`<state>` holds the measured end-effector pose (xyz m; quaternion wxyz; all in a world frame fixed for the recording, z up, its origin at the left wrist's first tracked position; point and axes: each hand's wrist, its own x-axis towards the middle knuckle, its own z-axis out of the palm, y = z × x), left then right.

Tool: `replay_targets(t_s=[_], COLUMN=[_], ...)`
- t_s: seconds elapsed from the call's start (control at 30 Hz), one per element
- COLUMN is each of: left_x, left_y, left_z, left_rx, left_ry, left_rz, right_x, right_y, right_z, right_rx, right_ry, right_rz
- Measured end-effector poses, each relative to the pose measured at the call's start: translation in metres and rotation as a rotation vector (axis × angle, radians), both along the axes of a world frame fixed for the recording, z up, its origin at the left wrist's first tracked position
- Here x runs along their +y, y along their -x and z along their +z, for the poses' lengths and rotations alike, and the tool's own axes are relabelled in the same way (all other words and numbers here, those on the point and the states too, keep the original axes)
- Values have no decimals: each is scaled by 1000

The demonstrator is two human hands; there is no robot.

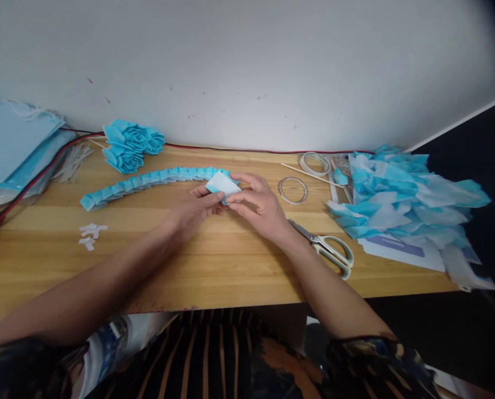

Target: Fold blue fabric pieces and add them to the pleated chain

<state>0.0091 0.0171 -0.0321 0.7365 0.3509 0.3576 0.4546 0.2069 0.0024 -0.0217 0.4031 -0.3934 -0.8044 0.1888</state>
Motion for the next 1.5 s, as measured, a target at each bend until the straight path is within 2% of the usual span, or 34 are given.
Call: replay_targets(t_s=[0.1,0.2,0.33,0.57,0.83,0.97,1.1,1.27,1.5], left_x=[-1,-1,-1,-1,-1,-1,-1,0,-1], left_y=[-1,-1,0,0,0,-1,-1,-1,0], left_z=[0,0,-2,-4,-7,-3,2,1,1], left_rx=[68,144,192,207,218,200,197,257,225], left_ry=[-54,-93,-108,-121,-136,-142,-181,-231,-209], left_rz=[28,44,28,25,20,15,-43,-120,-21], right_x=[-1,-1,-2,-2,-2,-1,-1,0,0], right_y=[3,5,8,8,8,8,7,7,9], right_z=[-1,-2,-2,-3,0,0,-2,-4,-4], right_rx=[98,209,291,264,331,351,376,403,454], right_ry=[67,197,317,364,431,451,433,434,507], right_rz=[-41,-69,-108,-145,-134,-139,-156,-170,-55])
